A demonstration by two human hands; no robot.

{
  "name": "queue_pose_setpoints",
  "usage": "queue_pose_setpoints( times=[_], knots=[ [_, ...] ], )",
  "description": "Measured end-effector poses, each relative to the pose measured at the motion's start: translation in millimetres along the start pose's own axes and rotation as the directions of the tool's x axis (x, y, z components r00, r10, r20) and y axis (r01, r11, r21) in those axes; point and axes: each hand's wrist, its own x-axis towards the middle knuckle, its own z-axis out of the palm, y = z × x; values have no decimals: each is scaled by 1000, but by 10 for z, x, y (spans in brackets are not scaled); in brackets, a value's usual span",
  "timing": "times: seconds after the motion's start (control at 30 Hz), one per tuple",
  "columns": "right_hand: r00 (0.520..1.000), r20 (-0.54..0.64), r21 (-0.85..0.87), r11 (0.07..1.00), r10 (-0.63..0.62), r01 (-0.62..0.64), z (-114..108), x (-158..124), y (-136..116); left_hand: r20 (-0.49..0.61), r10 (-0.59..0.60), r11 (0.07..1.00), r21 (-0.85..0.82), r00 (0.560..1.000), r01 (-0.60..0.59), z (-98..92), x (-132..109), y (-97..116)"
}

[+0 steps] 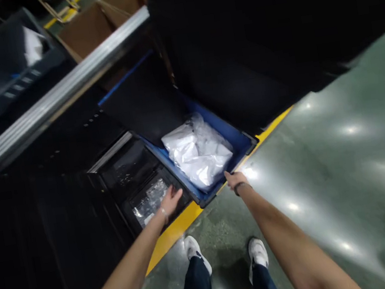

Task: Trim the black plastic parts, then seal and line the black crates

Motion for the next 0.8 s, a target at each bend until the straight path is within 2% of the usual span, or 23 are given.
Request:
queue_pose_setpoints(
  times=[0.1,0.2,0.3,0.4,0.53,0.6,0.67,0.73,0.8],
  knots=[
    [999,-6,-9,999,-39,39,-105,154,-39,-10,56,997,59,998,-56,263,293,269],
    [997,-3,-43,996,-83,83,-252,229,-20,-28,102,991,92,994,-99,398,348,387],
    [992,11,-73,989,-124,125,-331,305,-6,-63,122,988,101,990,-116,459,371,399],
    [986,4,-77,983,-167,167,-319,384,11,-96,122,989,97,988,-113,470,436,390],
    [976,-44,-55,976,-215,213,-288,337,206,-56,127,991,42,990,-124,438,468,384],
    [976,-48,-48,976,-213,211,-237,198,428,-38,140,990,-15,989,-140,440,388,327],
    [985,-10,-51,984,-170,169,-92,6,701,-39,130,987,-87,991,-133,476,201,177],
    [992,78,-60,993,-94,99,186,-193,945,-40,65,983,-167,997,-71,539,-112,-89],
    [981,192,-47,998,-28,37,598,-358,1067,-29,-55,967,-249,998,46,600,-543,-467]
  ],
)
